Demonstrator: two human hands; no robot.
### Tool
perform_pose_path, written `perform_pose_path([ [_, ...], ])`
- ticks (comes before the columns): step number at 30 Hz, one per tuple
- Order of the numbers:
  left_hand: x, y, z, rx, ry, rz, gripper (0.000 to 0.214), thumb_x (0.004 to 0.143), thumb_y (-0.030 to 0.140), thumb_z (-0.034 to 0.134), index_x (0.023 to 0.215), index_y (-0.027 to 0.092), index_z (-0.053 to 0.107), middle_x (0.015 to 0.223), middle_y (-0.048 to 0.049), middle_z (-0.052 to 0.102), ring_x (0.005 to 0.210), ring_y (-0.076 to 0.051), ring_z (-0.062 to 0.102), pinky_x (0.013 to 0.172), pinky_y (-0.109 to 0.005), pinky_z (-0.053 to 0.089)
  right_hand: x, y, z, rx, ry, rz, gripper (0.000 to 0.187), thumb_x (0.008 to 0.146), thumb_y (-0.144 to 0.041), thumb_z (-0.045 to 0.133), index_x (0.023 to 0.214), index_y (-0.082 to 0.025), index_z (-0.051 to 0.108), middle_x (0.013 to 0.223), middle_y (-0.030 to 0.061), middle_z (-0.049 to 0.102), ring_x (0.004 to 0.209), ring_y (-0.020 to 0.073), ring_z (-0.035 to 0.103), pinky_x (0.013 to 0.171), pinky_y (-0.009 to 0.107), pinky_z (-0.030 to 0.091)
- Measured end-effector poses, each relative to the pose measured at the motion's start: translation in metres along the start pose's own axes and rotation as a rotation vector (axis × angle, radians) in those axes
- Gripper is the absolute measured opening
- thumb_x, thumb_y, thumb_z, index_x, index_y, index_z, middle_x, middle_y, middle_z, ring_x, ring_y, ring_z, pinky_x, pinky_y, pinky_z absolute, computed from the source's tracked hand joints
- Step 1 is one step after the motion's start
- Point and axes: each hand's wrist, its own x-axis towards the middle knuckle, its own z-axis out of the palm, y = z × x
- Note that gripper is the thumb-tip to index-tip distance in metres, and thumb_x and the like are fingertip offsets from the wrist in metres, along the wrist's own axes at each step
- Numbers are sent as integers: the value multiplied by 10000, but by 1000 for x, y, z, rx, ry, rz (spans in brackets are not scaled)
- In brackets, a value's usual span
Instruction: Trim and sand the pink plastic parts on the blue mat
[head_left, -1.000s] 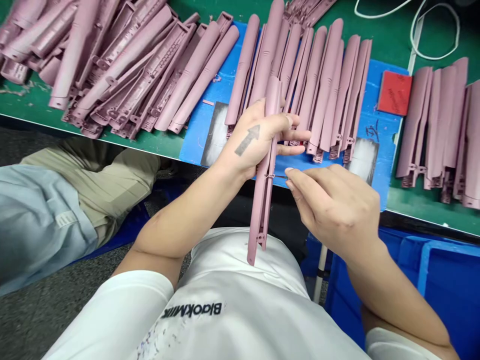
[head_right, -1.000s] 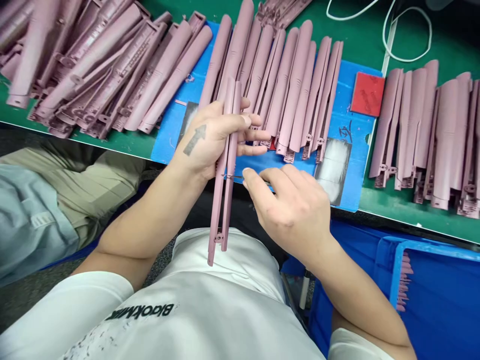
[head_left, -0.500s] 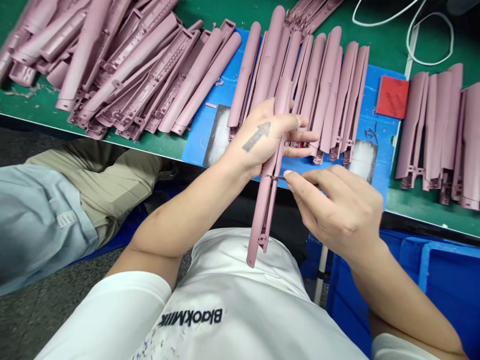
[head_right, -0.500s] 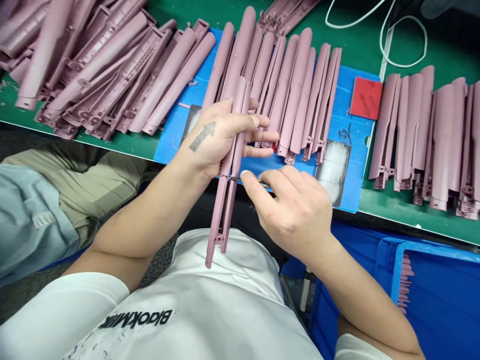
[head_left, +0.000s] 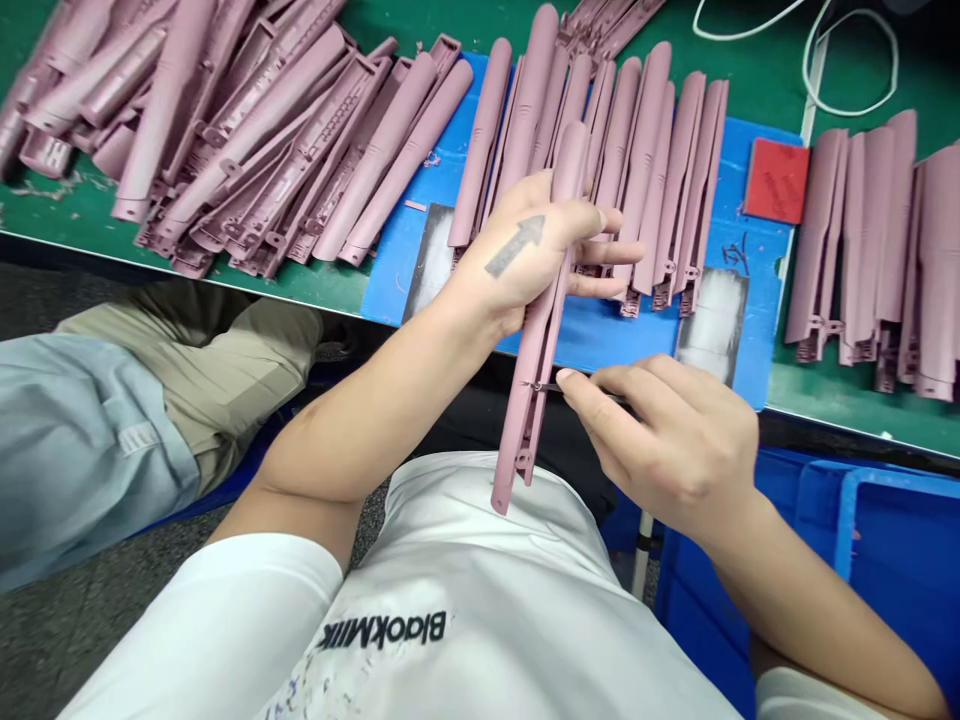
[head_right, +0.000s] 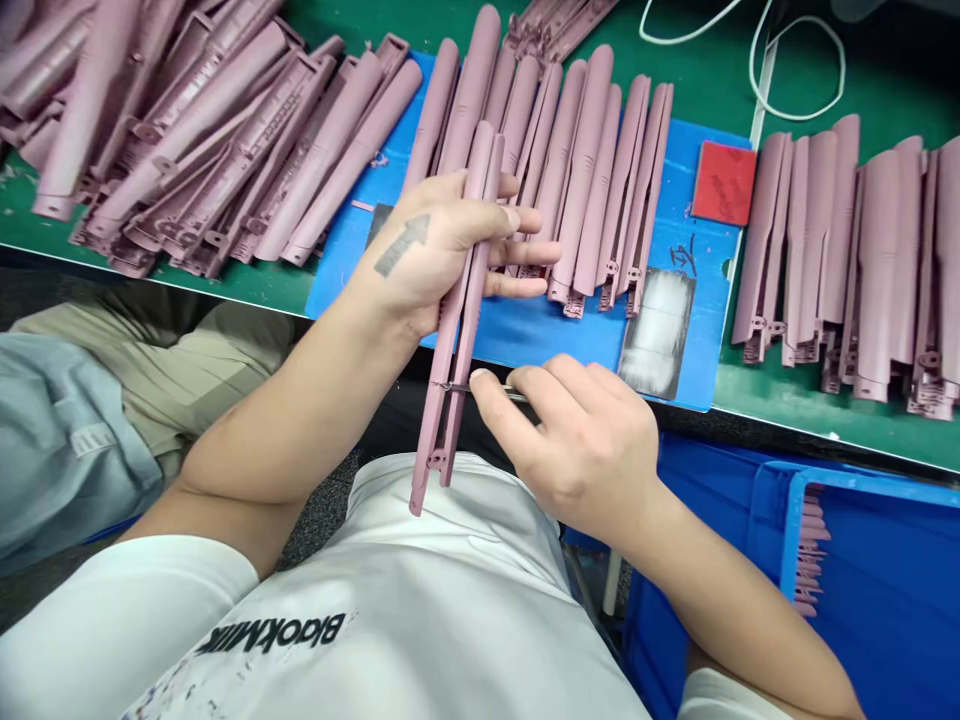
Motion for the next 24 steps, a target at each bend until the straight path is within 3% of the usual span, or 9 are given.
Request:
perform_pose_path([
  [3, 2, 0, 0, -9, 31, -31, 231, 856, 144, 726, 1039, 245, 627, 1148, -73, 814, 1245, -364, 793, 921, -430, 721, -3, -4, -2, -1, -7, -2, 225, 991, -107, 753, 1201, -185, 773, 919, 51, 807, 761, 186, 587, 643, 359, 345],
  [8, 4, 2, 0, 30, 5, -17, 422, 850, 144, 695, 1229, 322, 645, 1066, -31, 841, 1245, -323, 796, 853, -369, 740, -7, -11, -4, 30, -39, -11, 178, 1040, -165, 713, 1207, -175, 775, 927, 58, 803, 761, 187, 572, 655, 357, 343],
  [13, 7, 3, -1, 87, -12, 20, 384, 852, 120, 621, 1199, 284, 646, 1080, -21, 832, 1176, -312, 820, 780, -353, 746, -12, -17, -4, 67, -60, -8, 193, 1039, -183, 725, 1224, -159, 776, 947, 74, 799, 789, 191, 587, 668, 362, 339],
  [19, 13, 1, -4, -15, 19, -8, 704, 807, 133, 697, 1450, 404, 601, 1139, -22, 841, 1286, -344, 778, 824, -375, 742, -17, -29, -9, 113, -66, -33, 195, 1043, -146, 674, 1203, -133, 785, 898, 88, 778, 775, 205, 584, 630, 380, 333],
  [24, 23, 3, -9, -86, 65, -41, 657, 833, 142, 739, 1437, 377, 631, 1176, -45, 841, 1321, -371, 759, 903, -425, 732, -23, -40, -17, 207, -121, -107, 202, 1045, -164, 626, 1169, -135, 784, 861, 78, 762, 726, 197, 573, 617, 384, 333],
])
